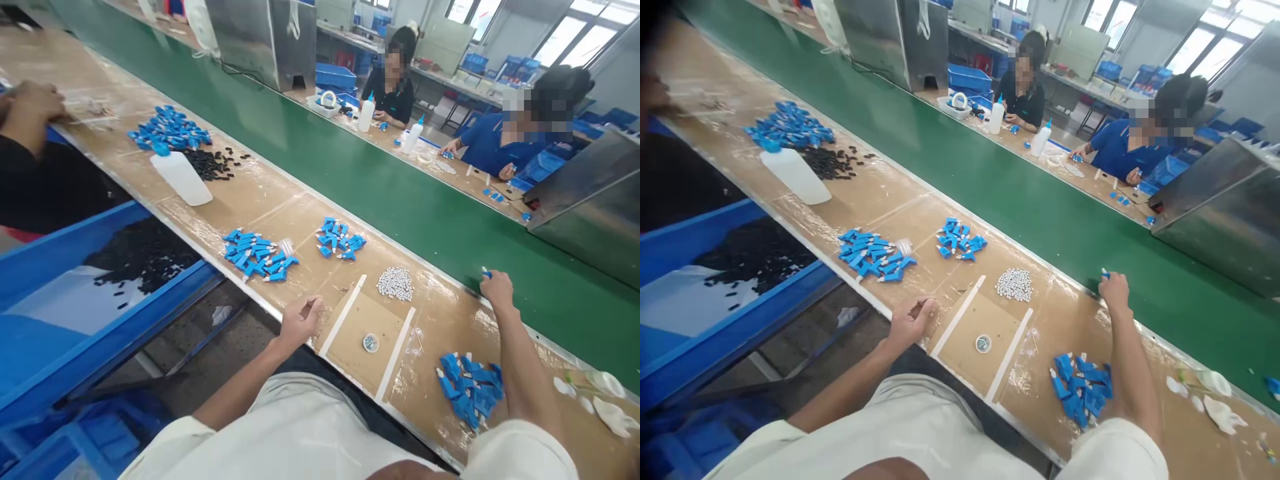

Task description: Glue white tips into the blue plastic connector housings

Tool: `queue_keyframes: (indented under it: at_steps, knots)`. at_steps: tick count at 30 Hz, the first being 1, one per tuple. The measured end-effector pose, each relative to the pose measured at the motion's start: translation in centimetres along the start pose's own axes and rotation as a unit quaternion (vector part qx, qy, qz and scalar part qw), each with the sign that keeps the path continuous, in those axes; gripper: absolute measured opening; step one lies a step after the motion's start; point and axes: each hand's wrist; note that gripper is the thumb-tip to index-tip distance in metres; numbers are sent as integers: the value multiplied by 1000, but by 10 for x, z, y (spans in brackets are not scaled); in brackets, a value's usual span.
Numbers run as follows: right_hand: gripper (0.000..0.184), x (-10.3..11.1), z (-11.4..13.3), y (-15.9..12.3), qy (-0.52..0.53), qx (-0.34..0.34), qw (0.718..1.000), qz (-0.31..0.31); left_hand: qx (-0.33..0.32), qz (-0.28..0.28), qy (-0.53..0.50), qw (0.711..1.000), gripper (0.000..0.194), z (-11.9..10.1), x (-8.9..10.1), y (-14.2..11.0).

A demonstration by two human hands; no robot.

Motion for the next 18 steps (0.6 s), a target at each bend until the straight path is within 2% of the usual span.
queue_keyframes:
  at_steps: [2,4,7,10,12,14,18]
  knots:
    - [24,-12,14,-13,-21,-26,999,-16,-2,22,-32,999,26,-10,-9,-4]
    - [25,-27,43,-41,-15,-39,999,3,21,109,-84,990,29,-24,-24,-7]
    - [34,-46,105,-100,103,12,992,74,106,266,-190,939,50,-47,-56,-9]
    - [38,-60,164,-156,181,70,979,62,171,355,-263,880,65,-61,-85,-13]
    - [33,-67,189,-183,189,96,977,20,189,367,-298,861,61,-63,-95,-19]
    - [31,-70,200,-200,195,96,976,-17,191,357,-326,854,52,-62,-96,-27]
    - [55,-67,191,-219,278,51,959,14,208,321,-352,855,41,-52,-76,-33]
Point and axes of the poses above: each hand's wrist, its own y-axis towards the middle knuckle, its own x-axis out of the back of the hand, z = x × y, and after that the axes turned 13 degrees about x, right-handed
